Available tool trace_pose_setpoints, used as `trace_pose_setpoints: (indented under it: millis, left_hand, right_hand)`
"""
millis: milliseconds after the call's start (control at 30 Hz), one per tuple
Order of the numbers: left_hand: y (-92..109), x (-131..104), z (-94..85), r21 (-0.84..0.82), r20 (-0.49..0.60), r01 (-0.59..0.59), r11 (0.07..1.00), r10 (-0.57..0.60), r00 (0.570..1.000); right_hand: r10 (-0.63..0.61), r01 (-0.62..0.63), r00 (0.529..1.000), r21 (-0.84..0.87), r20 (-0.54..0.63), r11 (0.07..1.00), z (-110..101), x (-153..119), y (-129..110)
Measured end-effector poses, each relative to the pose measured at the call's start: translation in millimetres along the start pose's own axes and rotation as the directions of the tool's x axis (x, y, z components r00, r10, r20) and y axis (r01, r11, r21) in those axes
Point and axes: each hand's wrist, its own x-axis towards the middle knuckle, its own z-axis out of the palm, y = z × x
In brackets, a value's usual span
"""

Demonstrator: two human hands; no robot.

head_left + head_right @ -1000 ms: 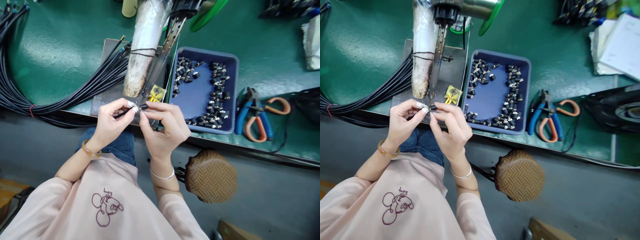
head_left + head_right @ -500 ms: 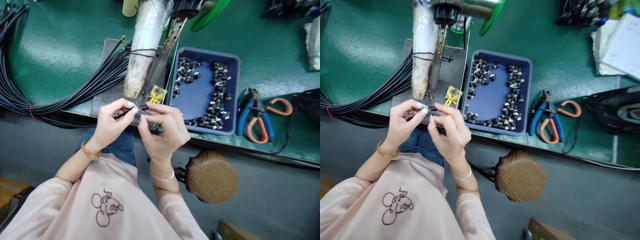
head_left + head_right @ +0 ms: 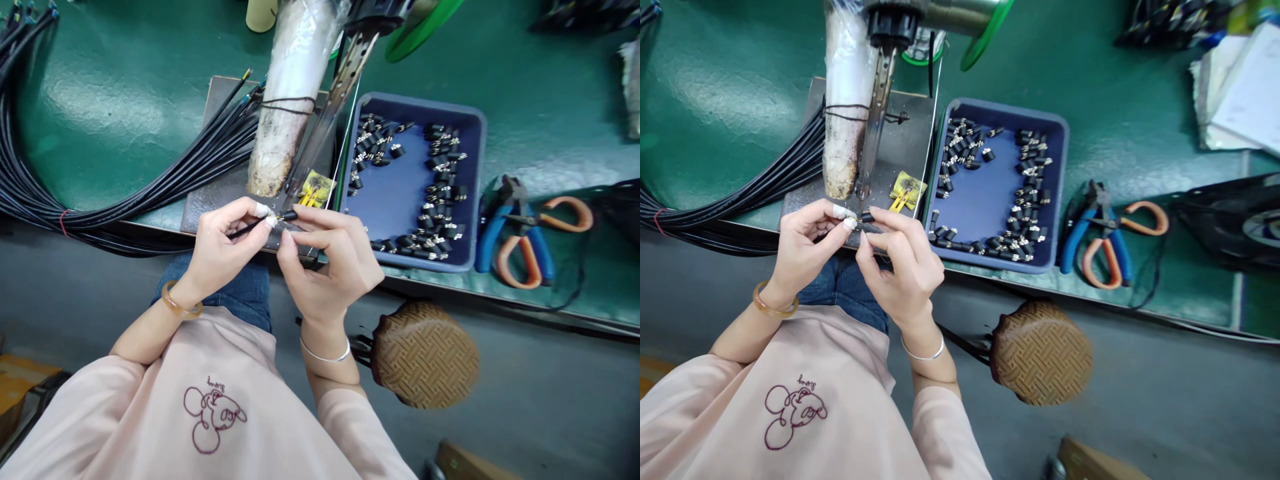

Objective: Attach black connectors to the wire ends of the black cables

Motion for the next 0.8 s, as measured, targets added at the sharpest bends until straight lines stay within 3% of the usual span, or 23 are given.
trace_pose_setpoints:
  millis: [800]
  left_hand:
    - [4.7, 0.4, -1.1, -0.036, 0.040, 0.041, 0.999, -0.039, 0.998]
  right_hand:
    - [-0.008, 0.008, 1.000, -0.024, 0.018, 1.000, -1.4, 2.3, -2.1]
